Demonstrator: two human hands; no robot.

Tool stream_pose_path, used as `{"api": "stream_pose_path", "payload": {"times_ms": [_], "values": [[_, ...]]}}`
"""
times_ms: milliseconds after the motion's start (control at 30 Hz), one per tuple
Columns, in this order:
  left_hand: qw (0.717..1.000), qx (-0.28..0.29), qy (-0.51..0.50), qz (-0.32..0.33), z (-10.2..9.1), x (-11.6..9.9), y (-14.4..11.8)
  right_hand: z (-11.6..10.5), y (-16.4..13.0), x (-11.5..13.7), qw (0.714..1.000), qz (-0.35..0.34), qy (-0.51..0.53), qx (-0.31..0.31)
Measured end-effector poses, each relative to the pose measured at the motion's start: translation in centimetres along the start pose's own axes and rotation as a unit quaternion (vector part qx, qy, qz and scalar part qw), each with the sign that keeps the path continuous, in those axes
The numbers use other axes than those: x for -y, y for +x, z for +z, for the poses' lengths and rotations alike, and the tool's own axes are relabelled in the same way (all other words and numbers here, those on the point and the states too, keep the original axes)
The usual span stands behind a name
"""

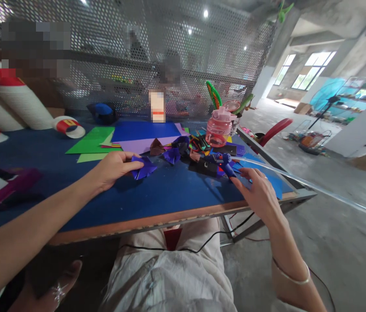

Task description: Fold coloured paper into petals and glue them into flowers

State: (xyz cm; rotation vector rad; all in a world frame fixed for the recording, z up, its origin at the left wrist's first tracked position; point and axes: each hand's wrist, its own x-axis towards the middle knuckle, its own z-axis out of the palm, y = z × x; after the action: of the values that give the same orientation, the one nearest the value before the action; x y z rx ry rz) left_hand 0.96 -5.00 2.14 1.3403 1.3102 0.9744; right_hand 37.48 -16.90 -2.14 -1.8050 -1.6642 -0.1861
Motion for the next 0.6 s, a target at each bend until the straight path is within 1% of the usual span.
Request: {"api": "stream_pose_path", "payload": {"times_ms": [67,100,133,167,233,333,433,533,600], "values": [[1.0,0.002,-0.001,0.001,0.1,0.2,0.1,-0.7,-1.5,1.7,0.998,-0.022,-0.047,-0.038],[1.0,0.004,-0.001,0.003,0.1,0.2,0.2,-0.9,-2.1,2.8,0.997,-0.047,-0.039,-0.041],[1.0,0.007,0.0,0.006,0.1,0.3,0.2,-1.2,-2.5,3.9,0.996,-0.075,-0.009,-0.038],[1.0,0.008,0.001,0.01,0.2,0.4,0.3,-1.3,-2.7,5.1,0.994,-0.105,0.032,-0.021],[1.0,0.012,0.005,0.019,0.1,0.6,0.3,-1.0,-2.1,7.5,0.981,-0.15,0.115,0.037],[0.999,0.022,0.005,0.031,0.0,0.7,0.3,0.7,0.8,10.7,0.959,-0.172,0.196,0.111],[0.998,0.038,0.007,0.044,-0.2,0.7,0.1,3.2,4.7,13.4,0.94,-0.169,0.253,0.151],[0.997,0.054,0.016,0.058,-0.3,0.7,-0.2,5.7,7.6,15.6,0.942,-0.164,0.239,0.169],[0.996,0.059,0.021,0.065,-0.3,0.7,-0.2,6.8,8.7,16.8,0.945,-0.162,0.218,0.181]]}}
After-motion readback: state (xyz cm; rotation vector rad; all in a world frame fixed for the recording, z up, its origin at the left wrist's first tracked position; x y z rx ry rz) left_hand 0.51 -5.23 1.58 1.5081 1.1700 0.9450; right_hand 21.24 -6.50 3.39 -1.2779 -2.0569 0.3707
